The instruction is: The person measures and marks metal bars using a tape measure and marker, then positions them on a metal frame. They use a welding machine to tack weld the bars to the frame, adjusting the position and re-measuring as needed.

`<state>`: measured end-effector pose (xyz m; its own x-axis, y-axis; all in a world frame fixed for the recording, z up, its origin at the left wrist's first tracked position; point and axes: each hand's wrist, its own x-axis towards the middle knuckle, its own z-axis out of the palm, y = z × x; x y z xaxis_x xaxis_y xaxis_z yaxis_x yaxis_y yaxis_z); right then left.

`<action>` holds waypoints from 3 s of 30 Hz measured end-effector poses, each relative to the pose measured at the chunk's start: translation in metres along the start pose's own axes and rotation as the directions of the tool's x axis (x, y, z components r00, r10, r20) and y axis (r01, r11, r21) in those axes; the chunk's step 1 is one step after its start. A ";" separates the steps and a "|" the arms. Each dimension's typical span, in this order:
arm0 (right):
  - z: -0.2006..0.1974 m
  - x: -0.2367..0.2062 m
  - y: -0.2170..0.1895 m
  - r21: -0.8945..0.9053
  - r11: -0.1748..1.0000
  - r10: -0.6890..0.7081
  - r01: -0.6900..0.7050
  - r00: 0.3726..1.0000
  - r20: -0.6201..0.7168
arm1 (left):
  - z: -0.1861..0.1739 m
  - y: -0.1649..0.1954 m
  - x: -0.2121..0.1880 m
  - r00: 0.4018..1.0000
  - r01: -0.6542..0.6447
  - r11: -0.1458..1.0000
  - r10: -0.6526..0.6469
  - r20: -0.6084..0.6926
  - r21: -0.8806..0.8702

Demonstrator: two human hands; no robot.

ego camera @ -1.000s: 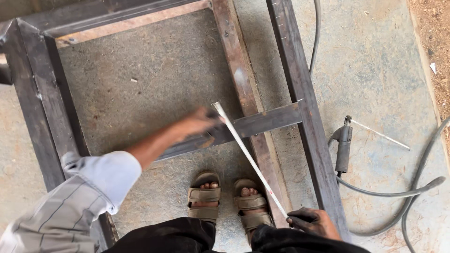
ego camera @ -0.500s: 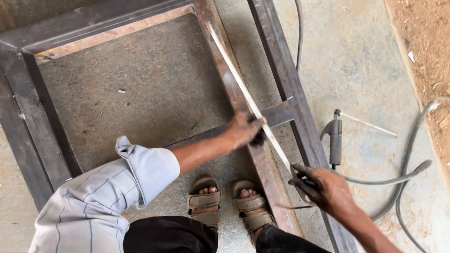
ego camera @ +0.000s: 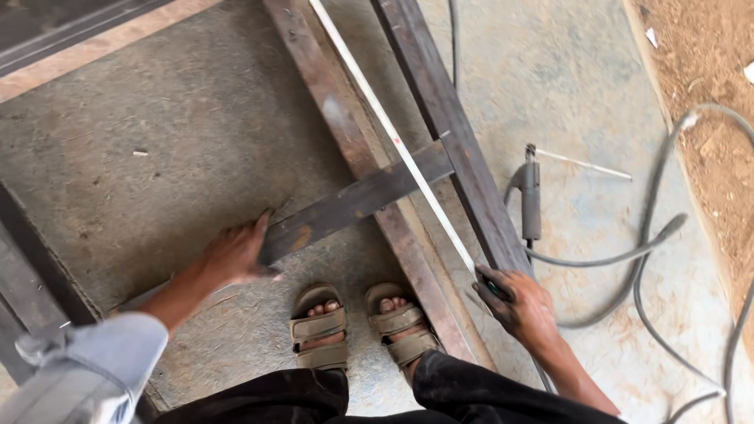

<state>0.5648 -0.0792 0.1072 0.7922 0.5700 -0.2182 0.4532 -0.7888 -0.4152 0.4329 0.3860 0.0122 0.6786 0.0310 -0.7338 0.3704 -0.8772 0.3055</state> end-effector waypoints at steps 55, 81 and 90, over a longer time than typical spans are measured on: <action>0.025 0.062 0.024 -0.011 0.986 0.169 -0.168 0.986 0.016 | 0.017 -0.022 -0.006 0.998 0.054 0.976 -0.059 0.018 0.211; 0.023 0.066 0.028 0.046 0.986 0.157 -0.160 0.986 0.060 | 0.014 -0.016 -0.012 0.990 0.104 0.971 -0.121 0.068 0.214; 0.018 0.068 0.028 0.086 0.989 0.119 -0.124 0.991 0.061 | 0.014 -0.017 -0.011 0.990 0.089 0.978 -0.108 0.089 0.187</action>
<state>0.6239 -0.0577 0.0645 0.8139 0.4851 -0.3196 0.3146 -0.8306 -0.4595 0.4103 0.3938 0.0072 0.5755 0.0823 -0.8136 0.3042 -0.9451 0.1196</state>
